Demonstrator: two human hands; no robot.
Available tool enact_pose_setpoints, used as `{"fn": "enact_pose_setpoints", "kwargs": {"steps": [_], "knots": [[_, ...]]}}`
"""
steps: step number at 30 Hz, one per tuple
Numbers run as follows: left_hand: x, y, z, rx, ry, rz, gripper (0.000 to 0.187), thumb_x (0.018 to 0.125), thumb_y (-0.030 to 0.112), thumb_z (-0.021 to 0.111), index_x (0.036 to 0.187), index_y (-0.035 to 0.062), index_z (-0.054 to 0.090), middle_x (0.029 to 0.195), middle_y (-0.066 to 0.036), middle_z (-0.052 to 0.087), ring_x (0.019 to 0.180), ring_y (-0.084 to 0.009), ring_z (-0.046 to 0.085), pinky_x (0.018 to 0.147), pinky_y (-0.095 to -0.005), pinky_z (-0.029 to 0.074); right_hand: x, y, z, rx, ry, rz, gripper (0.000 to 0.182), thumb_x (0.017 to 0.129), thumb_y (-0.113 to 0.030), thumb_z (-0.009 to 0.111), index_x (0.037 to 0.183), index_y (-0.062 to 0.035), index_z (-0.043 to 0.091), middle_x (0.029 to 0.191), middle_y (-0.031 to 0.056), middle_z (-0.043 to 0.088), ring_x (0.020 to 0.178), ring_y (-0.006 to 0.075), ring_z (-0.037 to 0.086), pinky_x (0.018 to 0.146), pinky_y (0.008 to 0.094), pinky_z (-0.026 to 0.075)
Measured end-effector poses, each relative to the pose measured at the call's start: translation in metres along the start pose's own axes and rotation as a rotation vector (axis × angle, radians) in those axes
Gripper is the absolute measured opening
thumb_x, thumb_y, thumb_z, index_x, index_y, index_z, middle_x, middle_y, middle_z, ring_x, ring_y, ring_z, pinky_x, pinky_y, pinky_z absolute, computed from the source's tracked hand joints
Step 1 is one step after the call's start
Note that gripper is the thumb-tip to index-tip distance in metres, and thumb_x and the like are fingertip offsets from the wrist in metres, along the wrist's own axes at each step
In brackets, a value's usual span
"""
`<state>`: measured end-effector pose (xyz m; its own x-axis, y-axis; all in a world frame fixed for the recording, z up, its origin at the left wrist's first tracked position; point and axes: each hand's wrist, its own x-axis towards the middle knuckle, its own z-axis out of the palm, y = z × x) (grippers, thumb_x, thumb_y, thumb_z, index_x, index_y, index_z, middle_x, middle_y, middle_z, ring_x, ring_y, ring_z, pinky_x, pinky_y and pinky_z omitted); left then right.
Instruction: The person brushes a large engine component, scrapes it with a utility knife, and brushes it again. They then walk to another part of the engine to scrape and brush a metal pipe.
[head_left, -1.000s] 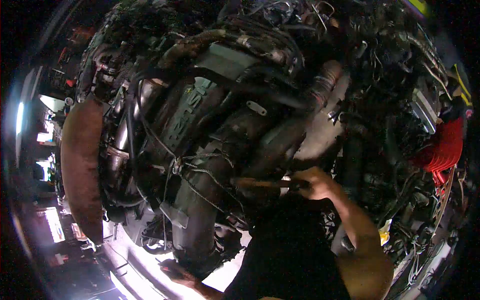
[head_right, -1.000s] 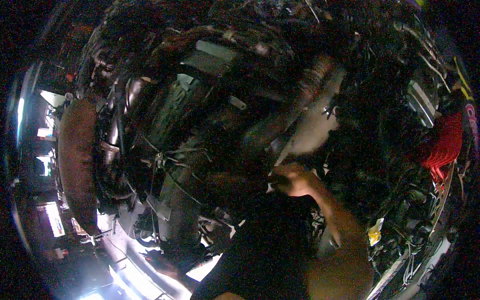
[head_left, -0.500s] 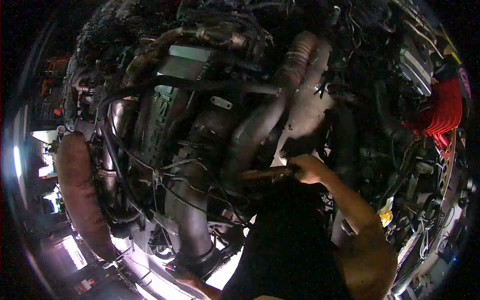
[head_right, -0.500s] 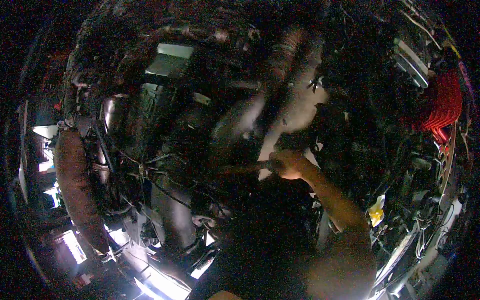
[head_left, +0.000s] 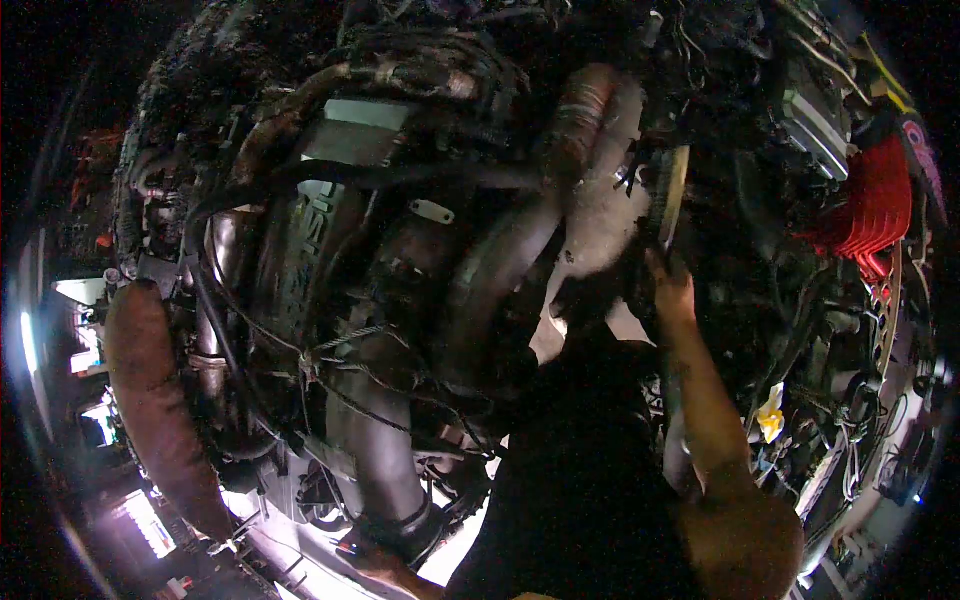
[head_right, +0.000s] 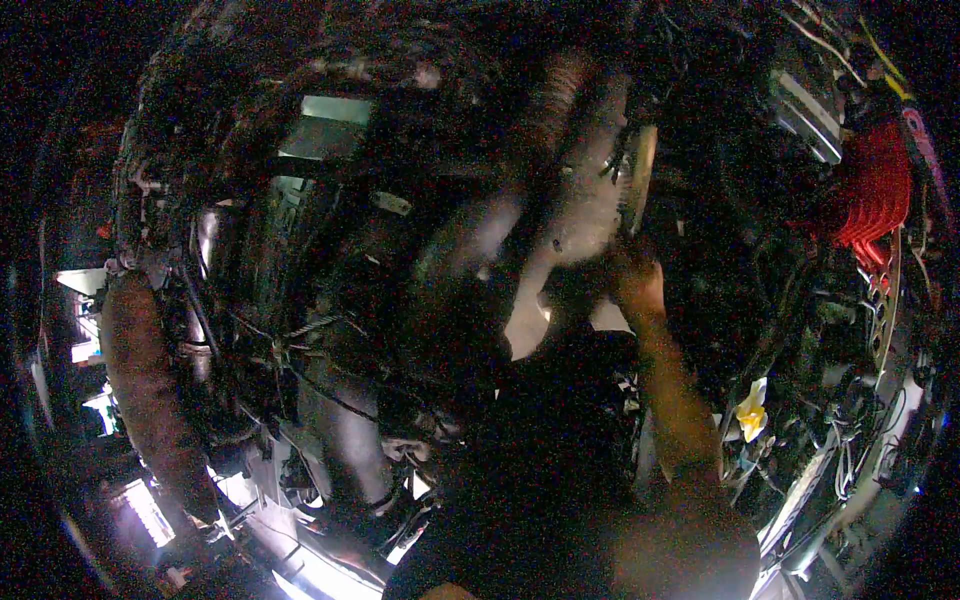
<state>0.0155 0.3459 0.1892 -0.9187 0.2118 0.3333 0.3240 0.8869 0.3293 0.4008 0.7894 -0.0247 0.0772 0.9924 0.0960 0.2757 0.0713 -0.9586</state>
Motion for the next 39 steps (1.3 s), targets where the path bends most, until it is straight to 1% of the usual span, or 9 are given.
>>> {"fn": "enact_pose_setpoints", "kwargs": {"steps": [1, 5, 10, 14, 18, 21, 26, 27, 39], "knots": [[-0.004, -0.028, 0.004, 0.108, 0.030, 0.052, 0.039, 0.097, 0.025, 0.051, 0.119, -0.0077, 0.053, 0.099, -0.022, 0.061, 0.087, -0.0302, 0.058, 0.078, -0.0405, 0.047, 0.005, -0.007, 0.000, -0.268, 0.050, -0.224, 0.038, 0.090, -0.032, 0.063, 0.116, -0.0045, 0.061, 0.090, 0.0075, 0.066, 0.077, 0.0203, 0.060, 0.067, 0.0331, 0.050], [-0.004, -0.123, 0.020, 0.536, 0.148, 0.269, 0.042, 0.097, 0.024, 0.051, 0.123, -0.0088, 0.051, 0.109, -0.023, 0.062, 0.096, -0.0315, 0.061, 0.084, -0.0402, 0.049, 0.020, -0.048, 0.008, -0.481, -0.197, 0.156, 0.044, 0.087, -0.031, 0.065, 0.119, -0.0015, 0.057, 0.104, 0.0190, 0.065, 0.090, 0.0298, 0.064, 0.081, 0.0401, 0.049], [-0.005, -0.059, 0.017, 0.226, 0.108, 0.215, 0.041, 0.098, 0.024, 0.049, 0.125, -0.0075, 0.050, 0.113, -0.021, 0.060, 0.100, -0.0294, 0.059, 0.088, -0.0378, 0.047, 0.114, 0.037, 0.091, -0.549, -0.302, -0.122, 0.043, 0.079, -0.015, 0.061, 0.120, -0.0006, 0.054, 0.103, 0.0272, 0.063, 0.097, 0.0430, 0.060, 0.081, 0.0456, 0.050], [-0.004, -0.050, 0.015, 0.197, 0.076, 0.198, 0.041, 0.098, 0.023, 0.047, 0.126, -0.0065, 0.049, 0.117, -0.020, 0.059, 0.104, -0.0277, 0.058, 0.091, -0.0359, 0.045, 0.137, 0.028, 0.083, -0.776, -0.435, 0.009, 0.044, 0.079, -0.009, 0.056, 0.121, -0.0004, 0.051, 0.100, 0.0282, 0.062, 0.094, 0.0424, 0.061, 0.078, 0.0477, 0.050], [-0.002, -0.051, 0.018, 0.200, 0.080, 0.183, 0.040, 0.099, 0.023, 0.045, 0.127, -0.0055, 0.048, 0.120, -0.019, 0.057, 0.108, -0.0259, 0.056, 0.094, -0.0339, 0.044, 0.136, 0.146, 0.079, -0.140, -0.268, 0.179, 0.043, 0.078, -0.014, 0.057, 0.118, -0.0007, 0.054, 0.098, 0.0278, 0.063, 0.089, 0.0410, 0.062, 0.076, 0.0497, 0.050], [-0.001, -0.054, 0.014, 0.222, 0.061, 0.198, 0.040, 0.099, 0.023, 0.044, 0.128, -0.0047, 0.048, 0.123, -0.018, 0.057, 0.110, -0.0246, 0.055, 0.097, -0.0325, 0.043, 0.170, 0.065, 0.090, -0.899, -0.278, -0.038, 0.051, 0.075, -0.018, 0.062, 0.122, -0.0024, 0.055, 0.103, 0.0266, 0.063, 0.095, 0.0392, 0.062, 0.080, 0.0493, 0.051], [-0.006, -0.060, 0.004, 0.766, -0.011, 0.391, 0.040, 0.100, 0.022, 0.041, 0.130, -0.0034, 0.046, 0.127, -0.016, 0.055, 0.115, -0.0225, 0.054, 0.101, -0.0300, 0.041, 0.150, 0.031, 0.107, -0.509, -0.275, 0.013, 0.053, 0.074, -0.019, 0.064, 0.124, -0.0042, 0.054, 0.104, 0.0263, 0.063, 0.097, 0.0424, 0.061, 0.081, 0.0487, 0.051], [-0.015, -0.049, 0.001, 0.592, 0.315, 0.549, 0.037, 0.099, 0.019, 0.050, 0.126, -0.0053, 0.051, 0.120, -0.019, 0.059, 0.106, -0.0257, 0.061, 0.094, -0.0326, 0.049, 0.123, 0.050, 0.099, -0.439, -0.243, 0.013, 0.052, 0.074, -0.019, 0.064, 0.123, -0.0043, 0.055, 0.103, 0.0257, 0.063, 0.096, 0.0418, 0.062, 0.081, 0.0482, 0.051], [-0.003, -0.038, 0.018, 0.143, 0.156, 0.279, 0.033, 0.098, 0.018, 0.052, 0.123, -0.0036, 0.054, 0.119, -0.017, 0.060, 0.106, -0.0242, 0.061, 0.093, -0.0313, 0.049, 0.122, 0.112, 0.079, -0.376, 0.128, 0.238, 0.047, 0.074, -0.019, 0.063, 0.119, -0.0059, 0.059, 0.099, 0.0201, 0.067, 0.093, 0.0363, 0.065, 0.080, 0.0444, 0.051]]}}
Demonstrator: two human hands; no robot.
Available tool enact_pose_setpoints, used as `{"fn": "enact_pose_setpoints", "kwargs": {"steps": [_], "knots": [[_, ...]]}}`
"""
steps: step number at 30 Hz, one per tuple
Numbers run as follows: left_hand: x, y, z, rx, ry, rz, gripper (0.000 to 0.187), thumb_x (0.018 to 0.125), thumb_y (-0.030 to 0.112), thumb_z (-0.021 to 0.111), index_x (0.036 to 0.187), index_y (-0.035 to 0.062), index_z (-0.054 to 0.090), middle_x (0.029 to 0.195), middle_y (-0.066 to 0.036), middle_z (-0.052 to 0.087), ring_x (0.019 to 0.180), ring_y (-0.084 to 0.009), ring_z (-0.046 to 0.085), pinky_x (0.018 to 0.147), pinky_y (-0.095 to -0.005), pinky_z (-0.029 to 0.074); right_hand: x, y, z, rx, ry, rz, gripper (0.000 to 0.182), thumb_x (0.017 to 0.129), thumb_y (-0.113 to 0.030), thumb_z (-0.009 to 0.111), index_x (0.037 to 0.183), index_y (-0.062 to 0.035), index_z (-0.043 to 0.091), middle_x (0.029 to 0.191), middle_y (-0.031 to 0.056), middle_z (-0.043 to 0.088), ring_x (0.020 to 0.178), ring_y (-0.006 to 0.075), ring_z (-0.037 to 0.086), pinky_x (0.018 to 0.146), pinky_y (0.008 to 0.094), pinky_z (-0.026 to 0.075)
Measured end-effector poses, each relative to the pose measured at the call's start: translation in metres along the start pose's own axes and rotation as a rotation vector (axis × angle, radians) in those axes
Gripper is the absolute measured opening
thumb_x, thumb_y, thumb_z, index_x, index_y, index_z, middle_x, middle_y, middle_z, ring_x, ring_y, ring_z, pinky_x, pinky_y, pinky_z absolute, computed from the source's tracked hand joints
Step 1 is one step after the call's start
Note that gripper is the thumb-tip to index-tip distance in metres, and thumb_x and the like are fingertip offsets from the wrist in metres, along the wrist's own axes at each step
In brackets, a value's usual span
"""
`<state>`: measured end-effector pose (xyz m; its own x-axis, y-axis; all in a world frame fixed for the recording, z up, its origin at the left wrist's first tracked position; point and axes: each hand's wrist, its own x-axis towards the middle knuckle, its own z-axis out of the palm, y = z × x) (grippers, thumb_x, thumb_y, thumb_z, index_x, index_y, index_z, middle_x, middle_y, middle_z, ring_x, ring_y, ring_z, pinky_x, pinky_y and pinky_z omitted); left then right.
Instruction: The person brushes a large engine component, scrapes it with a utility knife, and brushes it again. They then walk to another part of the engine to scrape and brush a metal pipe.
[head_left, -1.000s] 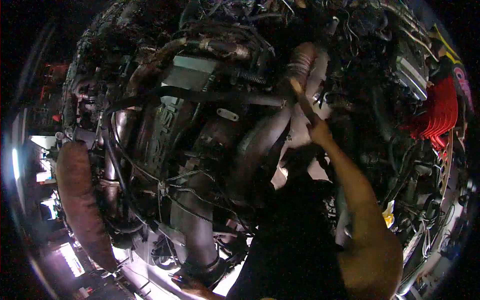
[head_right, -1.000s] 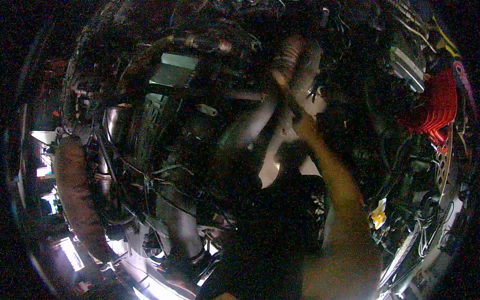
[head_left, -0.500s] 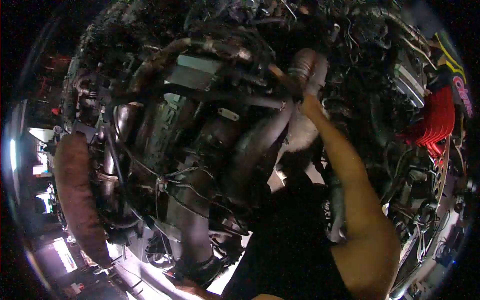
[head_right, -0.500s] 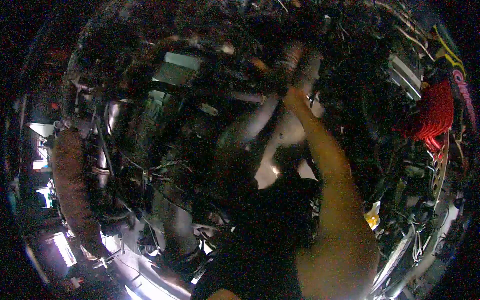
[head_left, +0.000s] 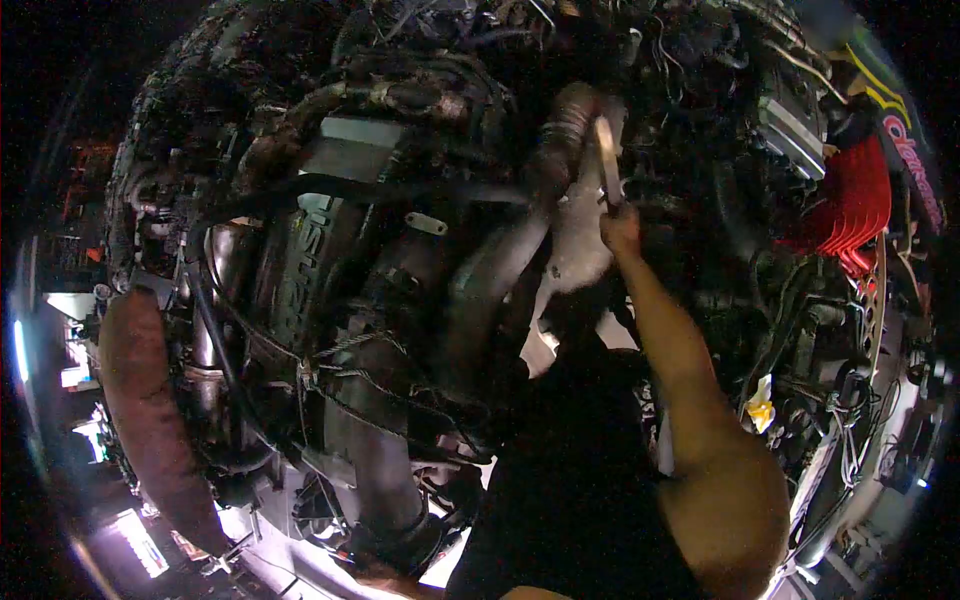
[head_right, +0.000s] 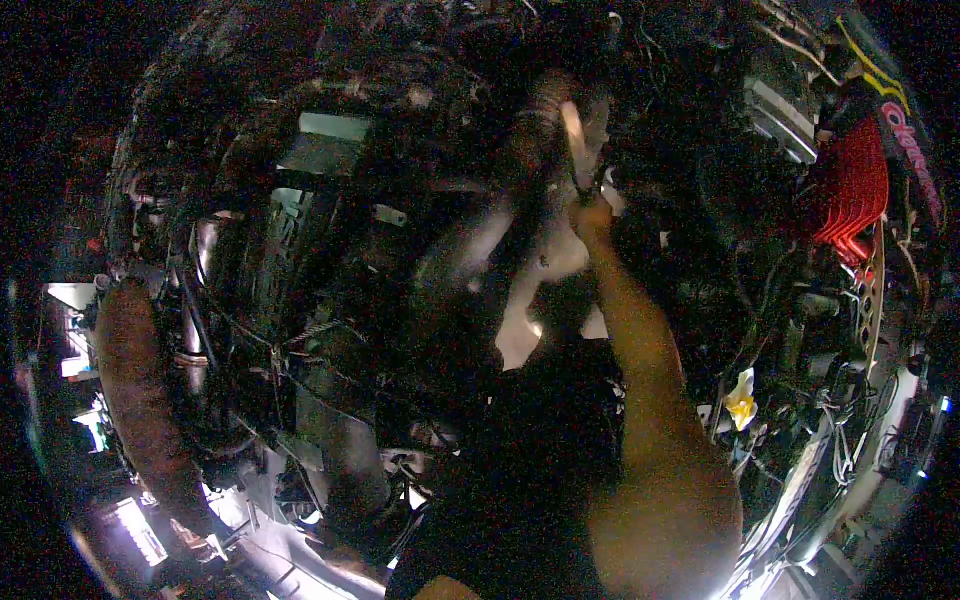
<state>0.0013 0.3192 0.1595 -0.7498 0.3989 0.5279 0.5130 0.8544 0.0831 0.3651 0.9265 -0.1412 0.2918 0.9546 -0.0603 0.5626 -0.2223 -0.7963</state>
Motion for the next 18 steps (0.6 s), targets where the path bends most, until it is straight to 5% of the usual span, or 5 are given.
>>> {"fn": "enact_pose_setpoints", "kwargs": {"steps": [3, 6, 11, 18], "knots": [[0.002, 0.002, -0.001, 0.001, -0.011, -0.006, 0.033, 0.098, 0.018, 0.052, 0.122, -0.0035, 0.054, 0.119, -0.017, 0.060, 0.106, -0.0243, 0.061, 0.093, -0.0314, 0.049, 0.050, 0.098, 0.099, 0.095, 0.065, -0.128, 0.053, 0.075, -0.018, 0.061, 0.126, -0.0067, 0.055, 0.100, 0.0201, 0.067, 0.094, 0.0360, 0.064, 0.081, 0.0452, 0.051], [0.002, 0.003, -0.002, 0.005, -0.014, -0.012, 0.033, 0.098, 0.018, 0.052, 0.122, -0.0035, 0.054, 0.119, -0.017, 0.060, 0.106, -0.0243, 0.061, 0.093, -0.0314, 0.049, -0.059, 0.014, 0.054, 0.078, -0.024, -0.170, 0.052, 0.075, -0.018, 0.061, 0.125, -0.0062, 0.056, 0.099, 0.0199, 0.066, 0.093, 0.0352, 0.064, 0.080, 0.0447, 0.051], [0.004, 0.004, -0.001, -0.006, -0.018, -0.021, 0.032, 0.098, 0.018, 0.052, 0.121, -0.0034, 0.054, 0.119, -0.017, 0.060, 0.106, -0.0244, 0.061, 0.093, -0.0314, 0.049, -0.158, 0.067, 0.007, 0.001, -0.120, -0.110, 0.051, 0.075, -0.017, 0.062, 0.124, -0.0053, 0.056, 0.098, 0.0197, 0.066, 0.090, 0.0340, 0.064, 0.078, 0.0439, 0.051], [0.006, 0.008, -0.005, -0.012, -0.027, -0.044, 0.032, 0.098, 0.018, 0.052, 0.121, -0.0032, 0.055, 0.119, -0.017, 0.060, 0.106, -0.0245, 0.061, 0.093, -0.0315, 0.049, -0.111, 0.033, 0.044, 0.019, -0.066, -0.145, 0.048, 0.075, -0.016, 0.062, 0.122, -0.0041, 0.056, 0.096, 0.0195, 0.066, 0.087, 0.0322, 0.063, 0.076, 0.0427, 0.050]]}}
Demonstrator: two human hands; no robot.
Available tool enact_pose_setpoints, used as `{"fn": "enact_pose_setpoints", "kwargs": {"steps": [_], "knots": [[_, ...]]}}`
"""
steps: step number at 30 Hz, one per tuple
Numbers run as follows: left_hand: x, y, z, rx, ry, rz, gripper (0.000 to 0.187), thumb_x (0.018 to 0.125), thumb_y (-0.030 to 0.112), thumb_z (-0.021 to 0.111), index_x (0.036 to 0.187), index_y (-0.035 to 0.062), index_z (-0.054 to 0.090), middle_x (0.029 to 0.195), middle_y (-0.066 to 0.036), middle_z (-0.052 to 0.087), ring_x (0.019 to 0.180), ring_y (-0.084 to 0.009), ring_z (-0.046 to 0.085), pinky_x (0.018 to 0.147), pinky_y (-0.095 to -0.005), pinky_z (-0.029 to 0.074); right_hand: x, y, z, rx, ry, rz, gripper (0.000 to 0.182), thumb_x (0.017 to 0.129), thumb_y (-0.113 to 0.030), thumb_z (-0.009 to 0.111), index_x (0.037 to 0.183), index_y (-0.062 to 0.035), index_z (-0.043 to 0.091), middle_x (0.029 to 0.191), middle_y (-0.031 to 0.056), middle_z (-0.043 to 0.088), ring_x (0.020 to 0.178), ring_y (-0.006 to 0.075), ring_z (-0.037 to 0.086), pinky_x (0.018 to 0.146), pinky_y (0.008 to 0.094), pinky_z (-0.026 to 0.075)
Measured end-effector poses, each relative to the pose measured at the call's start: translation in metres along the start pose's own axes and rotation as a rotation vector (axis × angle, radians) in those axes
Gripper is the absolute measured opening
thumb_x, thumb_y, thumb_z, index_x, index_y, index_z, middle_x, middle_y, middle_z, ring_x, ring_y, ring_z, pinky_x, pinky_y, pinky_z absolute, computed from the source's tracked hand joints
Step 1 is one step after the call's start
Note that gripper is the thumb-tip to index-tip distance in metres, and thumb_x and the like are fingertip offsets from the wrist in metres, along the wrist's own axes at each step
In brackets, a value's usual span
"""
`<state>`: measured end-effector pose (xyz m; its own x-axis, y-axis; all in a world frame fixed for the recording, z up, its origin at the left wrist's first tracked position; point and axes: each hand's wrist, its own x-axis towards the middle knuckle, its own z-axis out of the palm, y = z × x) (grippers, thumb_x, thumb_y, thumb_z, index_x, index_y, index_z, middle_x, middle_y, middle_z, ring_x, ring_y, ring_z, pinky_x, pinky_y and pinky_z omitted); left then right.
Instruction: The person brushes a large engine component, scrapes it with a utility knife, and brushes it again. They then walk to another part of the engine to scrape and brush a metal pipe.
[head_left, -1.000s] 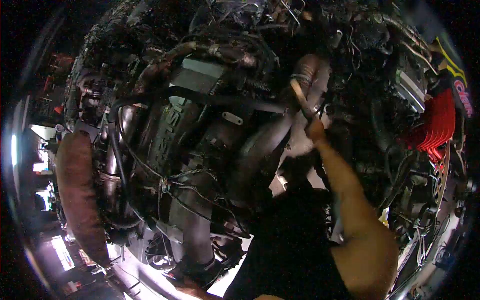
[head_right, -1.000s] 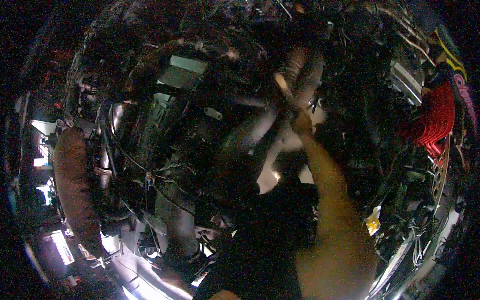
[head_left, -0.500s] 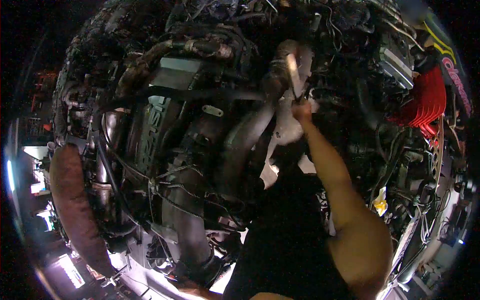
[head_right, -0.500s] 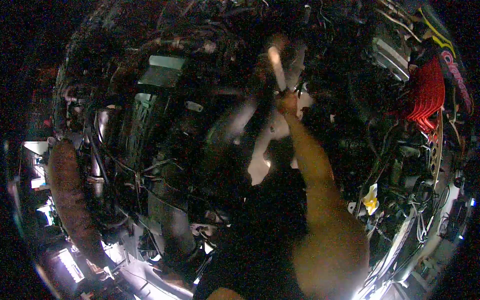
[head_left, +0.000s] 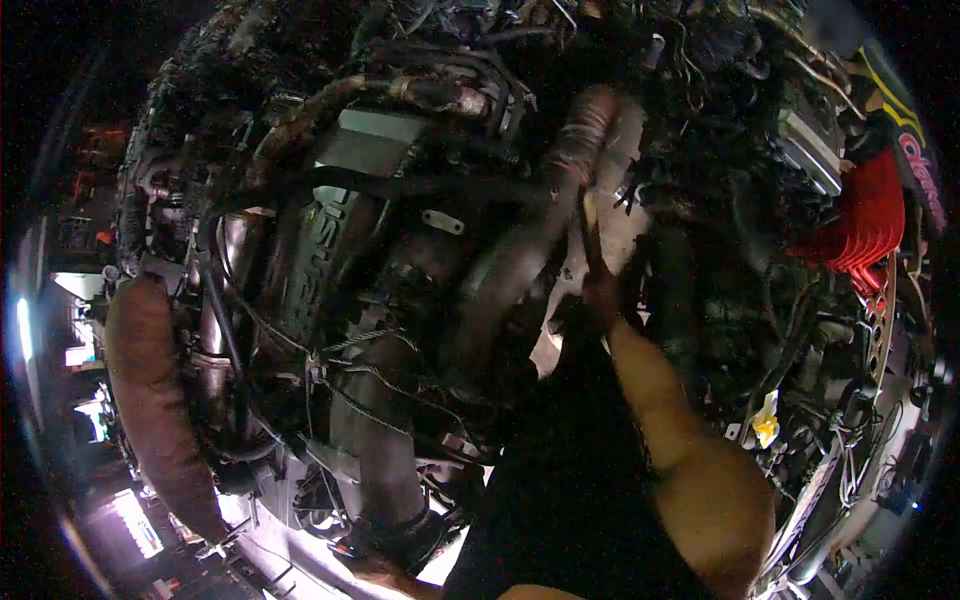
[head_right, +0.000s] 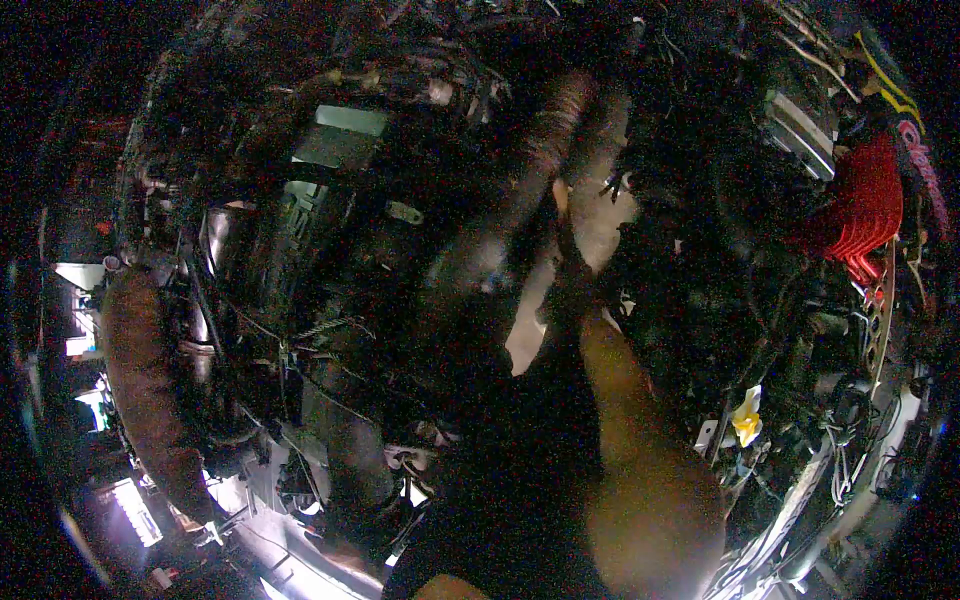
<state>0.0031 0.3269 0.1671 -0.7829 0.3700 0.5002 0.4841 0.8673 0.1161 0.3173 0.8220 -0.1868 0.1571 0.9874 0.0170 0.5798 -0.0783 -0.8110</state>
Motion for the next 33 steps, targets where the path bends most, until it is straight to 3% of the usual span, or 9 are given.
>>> {"fn": "enact_pose_setpoints", "kwargs": {"steps": [4, 10, 15, 22, 25, 27, 29, 30, 33], "knots": [[0.001, 0.001, -0.001, 0.009, 0.001, 0.007, 0.031, 0.098, 0.018, 0.053, 0.120, -0.0032, 0.055, 0.119, -0.017, 0.061, 0.106, -0.0246, 0.061, 0.092, -0.0315, 0.049, 0.063, -0.022, 0.035, 0.026, 0.025, -0.062, 0.047, 0.076, -0.015, 0.063, 0.121, -0.0034, 0.056, 0.094, 0.0193, 0.066, 0.085, 0.0312, 0.063, 0.074, 0.0421, 0.050], [-0.003, 0.004, -0.001, 0.026, 0.003, -0.007, 0.031, 0.098, 0.019, 0.053, 0.120, -0.0030, 0.055, 0.119, -0.017, 0.061, 0.106, -0.0247, 0.061, 0.092, -0.0315, 0.049, 0.001, -0.002, 0.022, -0.006, -0.004, -0.028, 0.046, 0.076, -0.014, 0.063, 0.119, -0.0024, 0.056, 0.092, 0.0191, 0.065, 0.082, 0.0297, 0.062, 0.072, 0.0411, 0.050], [-0.002, 0.005, -0.004, 0.061, -0.019, -0.009, 0.030, 0.098, 0.019, 0.053, 0.119, -0.0030, 0.055, 0.118, -0.017, 0.061, 0.106, -0.0248, 0.061, 0.092, -0.0316, 0.049, 0.088, -0.021, 0.033, -0.011, 0.005, -0.092, 0.044, 0.076, -0.013, 0.064, 0.118, -0.0015, 0.056, 0.091, 0.0189, 0.065, 0.080, 0.0285, 0.062, 0.070, 0.0403, 0.049], [-0.004, 0.002, -0.007, 0.138, 0.025, 0.057, 0.030, 0.098, 0.019, 0.053, 0.118, -0.0028, 0.056, 0.118, -0.017, 0.061, 0.107, -0.0249, 0.061, 0.092, -0.0316, 0.049, 0.001, 0.030, -0.007, -0.086, -0.045, -0.065, 0.042, 0.076, -0.012, 0.065, 0.116, -0.0003, 0.057, 0.089, 0.0186, 0.065, 0.076, 0.0267, 0.061, 0.068, 0.0391, 0.049], [0.001, 0.019, -0.019, 0.432, 0.091, 0.258, 0.030, 0.097, 0.019, 0.053, 0.118, -0.0028, 0.056, 0.118, -0.017, 0.061, 0.107, -0.0250, 0.061, 0.092, -0.0317, 0.049, -0.008, 0.037, -0.017, -0.114, -0.042, -0.069, 0.041, 0.077, -0.011, 0.065, 0.115, 0.0002, 0.057, 0.088, 0.0185, 0.065, 0.075, 0.0260, 0.061, 0.067, 0.0386, 0.049], [0.002, 0.025, -0.025, 0.464, 0.075, 0.261, 0.030, 0.097, 0.019, 0.053, 0.118, -0.0027, 0.056, 0.118, -0.017, 0.061, 0.107, -0.0250, 0.061, 0.092, -0.0317, 0.049, 0.004, 0.022, -0.020, -0.067, -0.020, -0.065, 0.041, 0.077, -0.011, 0.065, 0.115, 0.0006, 0.057, 0.087, 0.0184, 0.065, 0.074, 0.0255, 0.061, 0.066, 0.0383, 0.049], [0.000, 0.010, -0.018, 0.005, -0.044, -0.049, 0.031, 0.097, 0.019, 0.054, 0.118, -0.0039, 0.056, 0.116, -0.017, 0.061, 0.104, -0.0257, 0.061, 0.090, -0.0326, 0.049, 0.021, -0.014, -0.024, 0.129, 0.010, -0.009, 0.034, 0.078, -0.015, 0.067, 0.107, 0.0008, 0.059, 0.081, 0.0168, 0.064, 0.069, 0.0245, 0.059, 0.062, 0.0384, 0.047], [-0.001, -0.002, -0.013, -0.461, -0.158, -0.340, 0.032, 0.096, 0.019, 0.055, 0.118, -0.0052, 0.055, 0.114, -0.017, 0.062, 0.102, -0.0264, 0.061, 0.088, -0.0335, 0.049, 0.028, -0.031, -0.026, 0.228, 0.021, 0.023, 0.032, 0.078, -0.017, 0.068, 0.103, 0.0009, 0.060, 0.078, 0.0160, 0.064, 0.067, 0.0240, 0.058, 0.060, 0.0385, 0.047], [-0.006, -0.034, -0.002, -0.351, -0.153, -0.301, 0.039, 0.096, 0.020, 0.053, 0.122, -0.0091, 0.051, 0.110, -0.020, 0.061, 0.096, -0.0282, 0.061, 0.086, -0.0370, 0.048, 0.039, -0.061, -0.023, 0.076, 0.047, -0.127, 0.032, 0.078, -0.021, 0.069, 0.100, 0.0012, 0.061, 0.067, 0.0143, 0.061, 0.058, 0.0241, 0.055, 0.054, 0.0410, 0.045]]}}
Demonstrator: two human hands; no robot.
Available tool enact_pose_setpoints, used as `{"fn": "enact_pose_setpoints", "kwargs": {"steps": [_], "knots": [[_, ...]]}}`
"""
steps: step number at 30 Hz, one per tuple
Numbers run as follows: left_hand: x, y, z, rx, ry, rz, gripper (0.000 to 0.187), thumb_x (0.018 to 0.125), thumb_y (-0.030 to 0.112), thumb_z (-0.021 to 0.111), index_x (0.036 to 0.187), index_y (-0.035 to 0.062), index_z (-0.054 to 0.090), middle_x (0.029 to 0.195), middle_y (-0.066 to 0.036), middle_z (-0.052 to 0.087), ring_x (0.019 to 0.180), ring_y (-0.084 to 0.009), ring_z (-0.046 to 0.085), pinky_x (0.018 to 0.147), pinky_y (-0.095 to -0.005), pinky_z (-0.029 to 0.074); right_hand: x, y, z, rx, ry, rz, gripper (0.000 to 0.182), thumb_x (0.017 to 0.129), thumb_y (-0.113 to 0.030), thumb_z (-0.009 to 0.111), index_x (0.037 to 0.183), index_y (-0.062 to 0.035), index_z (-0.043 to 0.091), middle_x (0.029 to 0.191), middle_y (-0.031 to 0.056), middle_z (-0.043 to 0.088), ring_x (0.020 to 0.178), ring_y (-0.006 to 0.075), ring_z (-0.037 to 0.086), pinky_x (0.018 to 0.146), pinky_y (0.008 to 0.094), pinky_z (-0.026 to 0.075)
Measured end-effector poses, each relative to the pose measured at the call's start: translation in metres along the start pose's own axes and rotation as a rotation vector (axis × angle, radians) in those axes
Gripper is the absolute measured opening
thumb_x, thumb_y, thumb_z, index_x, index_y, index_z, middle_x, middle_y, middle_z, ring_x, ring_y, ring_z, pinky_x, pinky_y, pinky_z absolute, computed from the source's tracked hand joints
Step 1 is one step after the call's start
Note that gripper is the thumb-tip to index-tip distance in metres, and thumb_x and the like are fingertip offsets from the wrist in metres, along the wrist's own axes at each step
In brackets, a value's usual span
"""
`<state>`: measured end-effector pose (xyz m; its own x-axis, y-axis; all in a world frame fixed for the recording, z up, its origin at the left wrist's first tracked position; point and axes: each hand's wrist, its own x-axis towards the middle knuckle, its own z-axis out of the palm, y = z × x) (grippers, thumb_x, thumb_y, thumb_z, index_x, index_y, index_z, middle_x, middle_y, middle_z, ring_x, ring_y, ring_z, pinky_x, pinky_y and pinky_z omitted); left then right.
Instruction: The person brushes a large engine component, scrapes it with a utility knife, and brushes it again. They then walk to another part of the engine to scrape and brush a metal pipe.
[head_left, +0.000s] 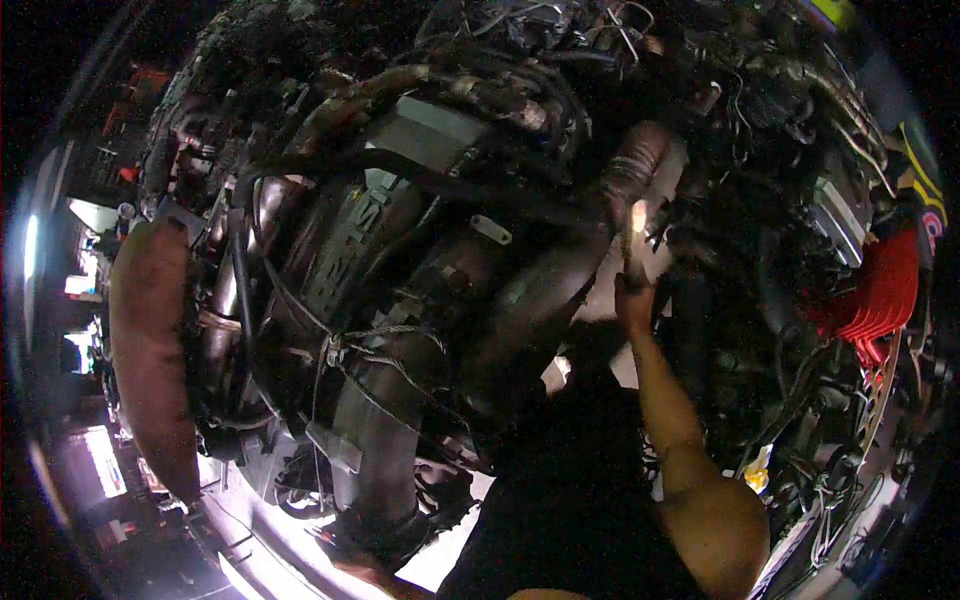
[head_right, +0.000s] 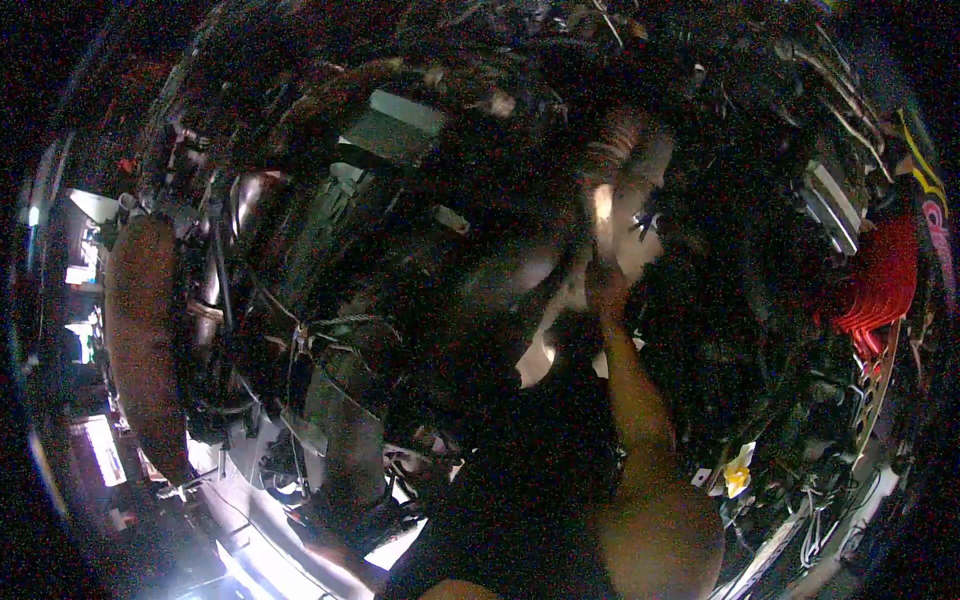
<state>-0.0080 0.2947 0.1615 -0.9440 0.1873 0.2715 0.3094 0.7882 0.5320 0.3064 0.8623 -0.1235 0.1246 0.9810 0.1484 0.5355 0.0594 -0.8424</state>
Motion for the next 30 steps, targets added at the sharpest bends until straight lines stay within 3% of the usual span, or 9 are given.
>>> {"fn": "enact_pose_setpoints", "kwargs": {"steps": [1, 12, 16, 18, 19, 21, 24, 26, 30], "knots": [[-0.001, -0.002, 0.008, 0.134, 0.156, 0.236, 0.044, 0.097, 0.020, 0.049, 0.128, -0.0109, 0.047, 0.109, -0.023, 0.061, 0.095, -0.0308, 0.060, 0.087, -0.0401, 0.047, 0.005, 0.023, 0.016, 0.025, -0.032, -0.078, 0.030, 0.078, -0.020, 0.069, 0.098, 0.0012, 0.061, 0.066, 0.0143, 0.060, 0.056, 0.0242, 0.054, 0.053, 0.0414, 0.044], [-0.003, 0.022, 0.003, 0.063, 0.076, 0.011, 0.049, 0.097, 0.021, 0.049, 0.136, -0.0083, 0.041, 0.119, -0.027, 0.058, 0.105, -0.0343, 0.059, 0.092, -0.0405, 0.046, -0.018, 0.092, 0.021, -0.019, -0.046, -0.334, 0.022, 0.076, -0.011, 0.066, 0.097, -0.0041, 0.062, 0.073, 0.0071, 0.059, 0.067, 0.0249, 0.054, 0.058, 0.0390, 0.047], [-0.002, 0.012, 0.012, 0.047, 0.201, 0.136, 0.046, 0.093, 0.021, 0.054, 0.131, -0.0060, 0.048, 0.112, -0.023, 0.061, 0.097, -0.0313, 0.060, 0.086, -0.0390, 0.047, -0.026, 0.026, -0.005, -0.084, -0.108, -0.188, 0.036, 0.082, -0.014, 0.067, 0.114, 0.0004, 0.058, 0.084, 0.0061, 0.058, 0.074, 0.0199, 0.053, 0.067, 0.0330, 0.046], [0.000, 0.026, 0.007, 0.069, 0.136, 0.000, 0.041, 0.093, 0.020, 0.054, 0.125, -0.0053, 0.051, 0.107, -0.022, 0.063, 0.093, -0.0305, 0.060, 0.083, -0.0388, 0.047, -0.025, 0.005, -0.006, -0.100, -0.136, -0.155, 0.039, 0.084, -0.015, 0.067, 0.118, 0.0015, 0.056, 0.087, 0.0058, 0.058, 0.075, 0.0186, 0.053, 0.069, 0.0315, 0.046], [0.000, 0.033, 0.005, 0.087, 0.068, -0.132, 0.037, 0.092, 0.020, 0.054, 0.120, -0.0046, 0.055, 0.101, -0.021, 0.064, 0.089, -0.0297, 0.060, 0.080, -0.0385, 0.047, -0.019, -0.008, -0.002, 0.660, -0.155, 0.119, 0.047, 0.085, -0.014, 0.065, 0.126, 0.0025, 0.050, 0.093, 0.0076, 0.059, 0.082, 0.0184, 0.054, 0.076, 0.0320, 0.045], [-0.003, 0.039, 0.005, 0.096, 0.106, -0.086, 0.035, 0.092, 0.019, 0.054, 0.118, -0.0051, 0.055, 0.098, -0.021, 0.064, 0.087, -0.0296, 0.060, 0.078, -0.0389, 0.047, -0.016, -0.039, -0.007, 1.407, -0.174, 0.419, 0.055, 0.087, -0.014, 0.063, 0.135, 0.0034, 0.043, 0.099, 0.0094, 0.059, 0.088, 0.0181, 0.055, 0.082, 0.0324, 0.045], [-0.003, 0.048, 0.007, 0.098, 0.176, 0.022, 0.032, 0.092, 0.019, 0.054, 0.113, -0.0059, 0.056, 0.092, -0.021, 0.063, 0.083, -0.0292, 0.059, 0.076, -0.0397, 0.046, -0.003, -0.190, -0.075, 0.804, -0.333, 0.013, 0.046, 0.090, -0.013, 0.060, 0.130, 0.0040, 0.047, 0.106, 0.0188, 0.061, 0.097, 0.0235, 0.059, 0.087, 0.0334, 0.044], [-0.005, 0.056, 0.008, 0.042, 0.168, 0.031, 0.033, 0.093, 0.021, 0.055, 0.112, -0.0066, 0.056, 0.092, -0.022, 0.063, 0.083, -0.0303, 0.059, 0.076, -0.0403, 0.046, 0.013, -0.259, -0.103, 0.014, -0.478, -0.391, 0.044, 0.091, -0.013, 0.057, 0.131, 0.0026, 0.047, 0.116, 0.0271, 0.058, 0.107, 0.0336, 0.059, 0.093, 0.0364, 0.044], [-0.002, 0.071, 0.010, -0.044, 0.179, 0.000, 0.032, 0.094, 0.022, 0.054, 0.108, -0.0063, 0.056, 0.090, -0.023, 0.062, 0.083, -0.0337, 0.059, 0.077, -0.0411, 0.045, 0.015, -0.281, -0.130, -0.152, -0.631, -0.623, 0.045, 0.090, -0.012, 0.055, 0.133, 0.0000, 0.046, 0.118, 0.0271, 0.057, 0.107, 0.0427, 0.056, 0.091, 0.0428, 0.045]]}}
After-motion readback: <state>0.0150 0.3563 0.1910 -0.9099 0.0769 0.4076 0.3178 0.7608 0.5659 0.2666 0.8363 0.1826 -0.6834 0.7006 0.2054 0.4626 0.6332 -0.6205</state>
